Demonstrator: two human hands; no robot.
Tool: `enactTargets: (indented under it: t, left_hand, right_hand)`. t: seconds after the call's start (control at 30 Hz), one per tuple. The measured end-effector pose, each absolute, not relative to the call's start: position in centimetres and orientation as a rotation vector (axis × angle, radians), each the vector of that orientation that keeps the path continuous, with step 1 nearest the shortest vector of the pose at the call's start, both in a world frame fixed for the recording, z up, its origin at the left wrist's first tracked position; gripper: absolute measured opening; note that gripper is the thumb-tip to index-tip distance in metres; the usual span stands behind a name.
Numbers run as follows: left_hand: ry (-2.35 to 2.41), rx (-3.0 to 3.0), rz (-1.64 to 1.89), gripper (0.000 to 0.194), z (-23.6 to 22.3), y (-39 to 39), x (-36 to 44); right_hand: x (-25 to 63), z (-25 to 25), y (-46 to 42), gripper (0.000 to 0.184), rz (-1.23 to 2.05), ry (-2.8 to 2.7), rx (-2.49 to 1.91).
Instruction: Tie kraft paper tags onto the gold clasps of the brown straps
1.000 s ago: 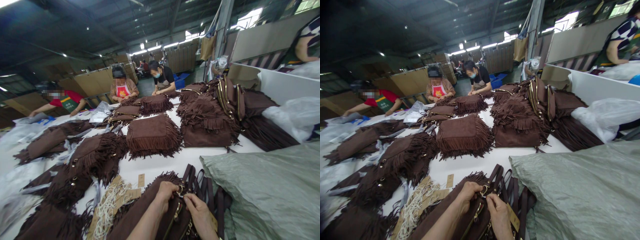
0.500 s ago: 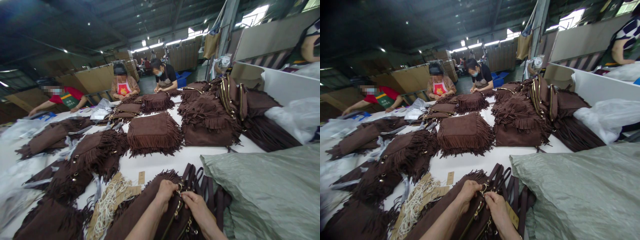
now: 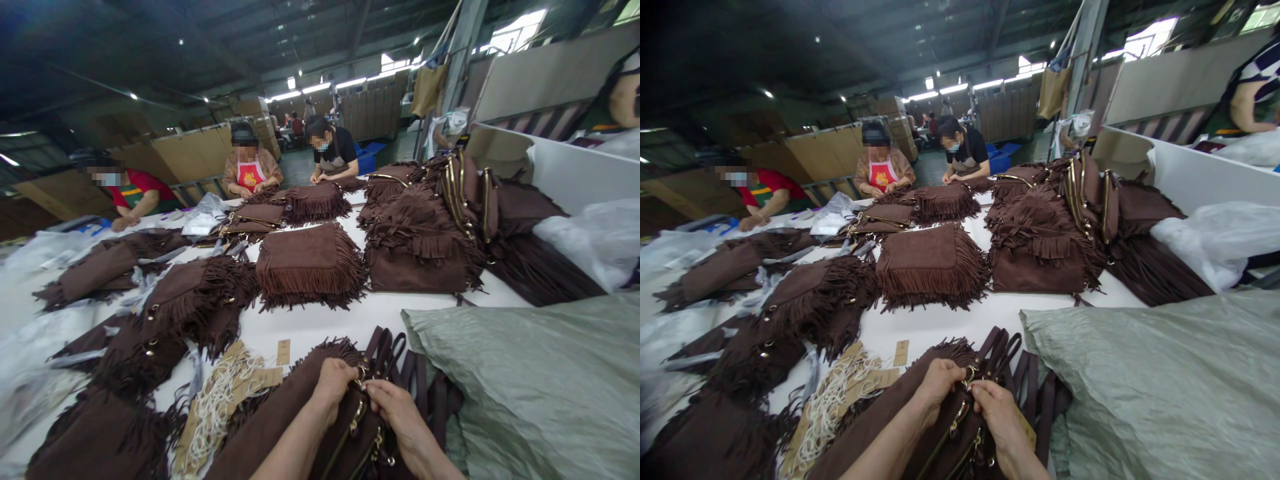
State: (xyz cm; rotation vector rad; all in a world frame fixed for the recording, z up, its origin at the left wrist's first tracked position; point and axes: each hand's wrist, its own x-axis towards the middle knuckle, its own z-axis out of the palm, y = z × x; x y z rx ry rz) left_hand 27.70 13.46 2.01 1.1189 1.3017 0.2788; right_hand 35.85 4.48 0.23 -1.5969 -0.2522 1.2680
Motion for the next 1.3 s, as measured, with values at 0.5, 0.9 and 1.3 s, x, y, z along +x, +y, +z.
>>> enactTargets:
  t: [0.5, 0.9, 1.3]
  left_hand:
    - [1.335, 1.049, 0.383, 0.021, 2.5, 14.0, 27.6]
    - [1.325, 1.024, 0.409, 0.019, 2.6, 14.1, 27.3]
    - [1.3, 1.046, 0.388, 0.017, 2.5, 14.2, 27.3]
  right_hand:
    - [36.3, 1.4, 4.1, 0.035, 1.195, -0.258, -1.605]
    - [36.4, 1.0, 4.2, 0.028, 1.134, -0.461, -1.702]
    - [37.2, 1.0, 4.7, 0.03, 1.223, -0.553, -1.672]
